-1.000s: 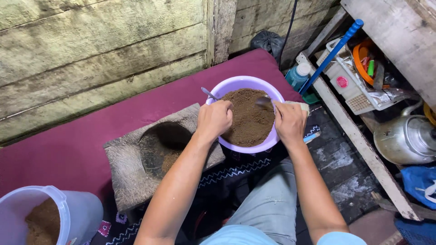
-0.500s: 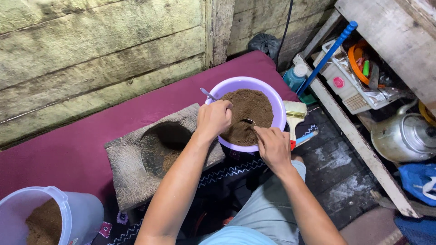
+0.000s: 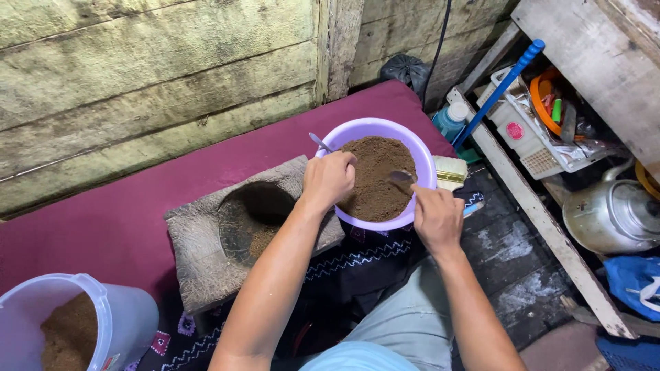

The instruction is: Transferring brown powder into a stone mortar using a spoon and cleaning it with a brush

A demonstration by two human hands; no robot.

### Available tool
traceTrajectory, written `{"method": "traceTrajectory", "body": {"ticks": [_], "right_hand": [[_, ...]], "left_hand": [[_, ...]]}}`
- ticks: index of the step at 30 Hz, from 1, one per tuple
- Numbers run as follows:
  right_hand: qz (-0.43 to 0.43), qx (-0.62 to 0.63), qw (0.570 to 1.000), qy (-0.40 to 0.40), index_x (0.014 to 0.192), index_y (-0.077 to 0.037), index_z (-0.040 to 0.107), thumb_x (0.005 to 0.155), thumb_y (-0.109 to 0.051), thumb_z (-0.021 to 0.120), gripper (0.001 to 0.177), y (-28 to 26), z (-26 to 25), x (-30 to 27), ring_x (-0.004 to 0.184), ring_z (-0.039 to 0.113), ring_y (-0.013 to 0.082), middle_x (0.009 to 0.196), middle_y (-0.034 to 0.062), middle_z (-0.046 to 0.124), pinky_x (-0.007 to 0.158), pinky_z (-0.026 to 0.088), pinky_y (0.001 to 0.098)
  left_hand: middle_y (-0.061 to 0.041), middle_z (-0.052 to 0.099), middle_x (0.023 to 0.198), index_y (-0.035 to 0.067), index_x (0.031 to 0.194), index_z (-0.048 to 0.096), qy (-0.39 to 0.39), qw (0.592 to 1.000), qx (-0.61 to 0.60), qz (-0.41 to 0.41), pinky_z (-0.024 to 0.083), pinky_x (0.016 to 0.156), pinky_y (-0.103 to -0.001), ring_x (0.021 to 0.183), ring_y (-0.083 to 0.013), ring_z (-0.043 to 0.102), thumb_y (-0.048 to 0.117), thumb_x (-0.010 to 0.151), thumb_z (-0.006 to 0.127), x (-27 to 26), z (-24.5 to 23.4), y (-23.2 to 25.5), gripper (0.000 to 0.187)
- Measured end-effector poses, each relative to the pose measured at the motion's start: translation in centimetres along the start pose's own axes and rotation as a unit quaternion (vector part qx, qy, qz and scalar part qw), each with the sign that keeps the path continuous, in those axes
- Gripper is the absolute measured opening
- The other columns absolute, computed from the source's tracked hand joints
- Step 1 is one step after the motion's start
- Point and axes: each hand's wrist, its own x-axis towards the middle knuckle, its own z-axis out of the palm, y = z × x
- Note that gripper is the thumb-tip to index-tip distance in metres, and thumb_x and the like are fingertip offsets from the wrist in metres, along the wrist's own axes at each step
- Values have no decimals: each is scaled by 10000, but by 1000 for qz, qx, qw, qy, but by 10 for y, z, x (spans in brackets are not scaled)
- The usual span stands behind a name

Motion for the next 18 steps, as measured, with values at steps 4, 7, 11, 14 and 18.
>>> {"method": "traceTrajectory", "body": {"ticks": [4,7,11,14,18], "right_hand": [[10,-51,999,8,1058,-232,718,945,-248,622,149,-2,8,-8,931,655,189,841,-34,664,758,449,360],[16,15,999,-28,1079,-266,725,951,-260,595,183,-14,9,-15,927,662,172,846,-64,686,759,439,358],[23,113,993,-35,1142,-278,736,937,-249,614,241,-35,-7,1,951,664,163,886,-91,707,770,462,341],[27,196,979,-55,1125,-291,759,927,-237,625,246,-44,11,1,941,667,172,862,-97,717,770,472,347],[27,154,986,-61,1142,-295,757,872,-250,672,286,-23,43,0,951,669,185,926,-76,741,752,482,367]], "left_hand": [[-46,749,894,245,952,754,4,1000,-5,1,581,791,-479,853,-368,740,273,889,484,1,-2,-1,279],[-52,752,908,241,964,752,-3,1000,-6,2,576,791,-470,872,-363,740,268,887,485,1,-1,-1,279],[-66,756,929,219,995,749,-4,1000,-3,4,571,803,-468,892,-359,744,261,893,481,2,-2,-1,290],[-69,759,940,205,1018,750,-5,1000,-3,6,566,812,-458,897,-357,746,246,896,475,0,-5,4,304],[-79,752,924,209,1003,745,11,1000,-6,19,563,806,-463,904,-354,741,246,894,491,-3,-5,2,279]]}}
